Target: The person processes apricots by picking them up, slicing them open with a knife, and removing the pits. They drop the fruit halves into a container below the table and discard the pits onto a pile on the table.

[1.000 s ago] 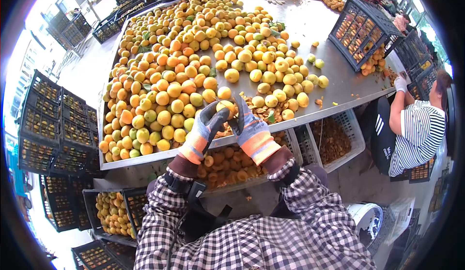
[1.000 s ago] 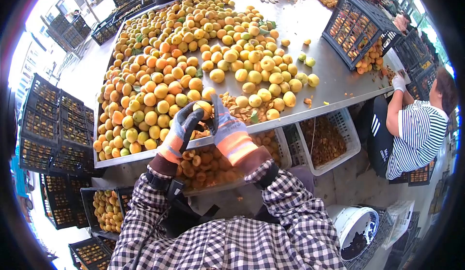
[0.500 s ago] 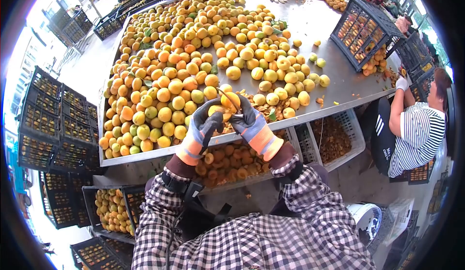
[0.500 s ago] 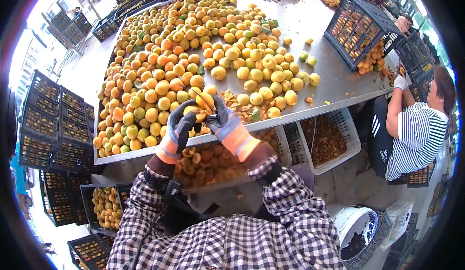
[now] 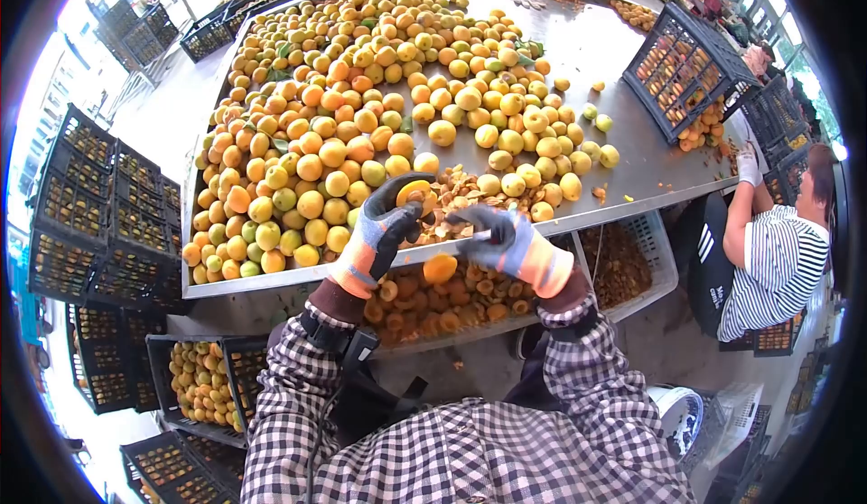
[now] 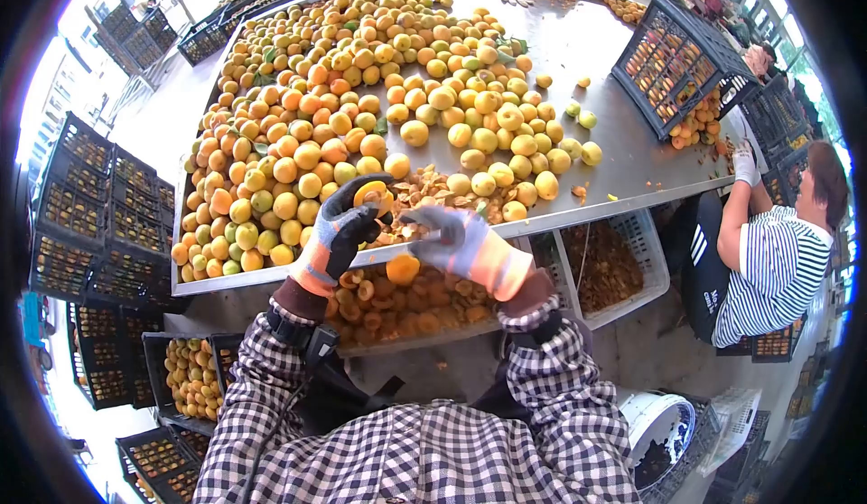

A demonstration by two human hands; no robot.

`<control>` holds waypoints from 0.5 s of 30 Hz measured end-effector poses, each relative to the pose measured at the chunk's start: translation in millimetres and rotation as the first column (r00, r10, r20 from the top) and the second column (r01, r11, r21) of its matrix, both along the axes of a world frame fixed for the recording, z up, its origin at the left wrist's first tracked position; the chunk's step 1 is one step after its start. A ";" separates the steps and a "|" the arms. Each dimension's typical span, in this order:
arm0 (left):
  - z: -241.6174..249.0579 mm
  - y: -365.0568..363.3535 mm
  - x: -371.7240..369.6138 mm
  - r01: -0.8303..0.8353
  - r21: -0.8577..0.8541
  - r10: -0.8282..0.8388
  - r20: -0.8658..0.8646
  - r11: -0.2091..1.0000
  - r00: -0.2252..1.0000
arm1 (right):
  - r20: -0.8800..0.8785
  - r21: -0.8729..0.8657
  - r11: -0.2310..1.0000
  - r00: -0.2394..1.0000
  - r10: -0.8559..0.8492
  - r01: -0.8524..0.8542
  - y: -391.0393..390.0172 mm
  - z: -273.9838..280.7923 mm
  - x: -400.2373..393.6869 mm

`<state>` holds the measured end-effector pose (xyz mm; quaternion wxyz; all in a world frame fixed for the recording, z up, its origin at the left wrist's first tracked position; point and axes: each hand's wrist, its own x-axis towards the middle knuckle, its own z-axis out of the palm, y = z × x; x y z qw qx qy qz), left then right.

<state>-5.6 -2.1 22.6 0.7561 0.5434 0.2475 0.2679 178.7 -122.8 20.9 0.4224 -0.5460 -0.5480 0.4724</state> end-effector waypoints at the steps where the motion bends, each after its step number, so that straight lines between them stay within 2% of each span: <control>1: -5.0 -0.9 2.8 0.010 -0.004 -0.010 0.003 1.000 1.000 | -0.140 -0.024 0.987 0.977 -0.164 0.162 3.8 -5.3 -0.8; 2: -12.3 -1.6 5.2 0.022 0.035 -0.021 -0.019 0.999 1.000 | -0.251 -0.004 0.957 0.926 -0.281 0.289 7.5 -7.6 -3.6; 3: -18.4 -2.4 7.8 0.034 0.077 -0.031 -0.041 0.996 0.999 | -0.263 0.128 0.907 0.896 -0.358 0.400 16.9 -17.9 -11.1; 5: -27.3 -8.1 15.0 0.032 0.056 -0.034 0.039 0.998 0.999 | -0.142 0.180 0.878 0.895 -0.424 0.444 29.9 -43.1 -18.6; 6: -29.8 -9.7 17.0 -0.006 0.103 0.008 -0.024 0.995 1.000 | 0.076 0.304 0.837 0.864 -0.498 0.455 34.4 -46.3 -23.7; 7: -32.4 -10.2 17.8 -0.043 0.151 0.057 -0.085 0.988 0.995 | 0.073 0.303 0.837 0.865 -0.497 0.456 36.3 -48.8 -26.3; 8: -38.3 -8.6 19.4 -0.046 0.150 0.060 -0.089 0.988 0.994 | 0.198 0.340 0.809 0.804 -0.560 0.480 37.7 -51.5 -29.5; 9: -42.9 -6.0 22.3 -0.097 0.373 0.126 -0.054 0.923 0.991 | 0.317 0.380 0.782 0.724 -0.612 0.494 38.8 -49.7 -32.7; 10: -46.3 -3.7 23.5 -0.148 0.573 0.184 -0.005 0.806 0.983 | 0.394 0.398 0.795 0.698 -0.598 0.457 38.7 -45.6 -32.5; 11: -49.0 -2.2 22.3 -0.154 0.571 0.190 -0.005 0.807 0.982 | 0.396 0.397 0.800 0.702 -0.592 0.451 39.6 -41.7 -32.7; 13: -46.0 0.1 18.6 -0.106 0.439 0.186 -0.142 0.892 0.972 | 0.437 0.444 0.822 0.715 -0.546 0.357 42.8 -37.6 -34.5; 14: -42.9 1.2 16.1 -0.100 0.466 0.203 -0.178 0.879 0.963 | 0.357 0.547 0.779 0.756 -0.548 0.306 43.7 -38.2 -38.1; 15: -39.2 1.9 15.2 -0.104 0.465 0.208 -0.178 0.879 0.962 | 0.357 0.546 0.781 0.759 -0.544 0.303 44.6 -38.0 -39.2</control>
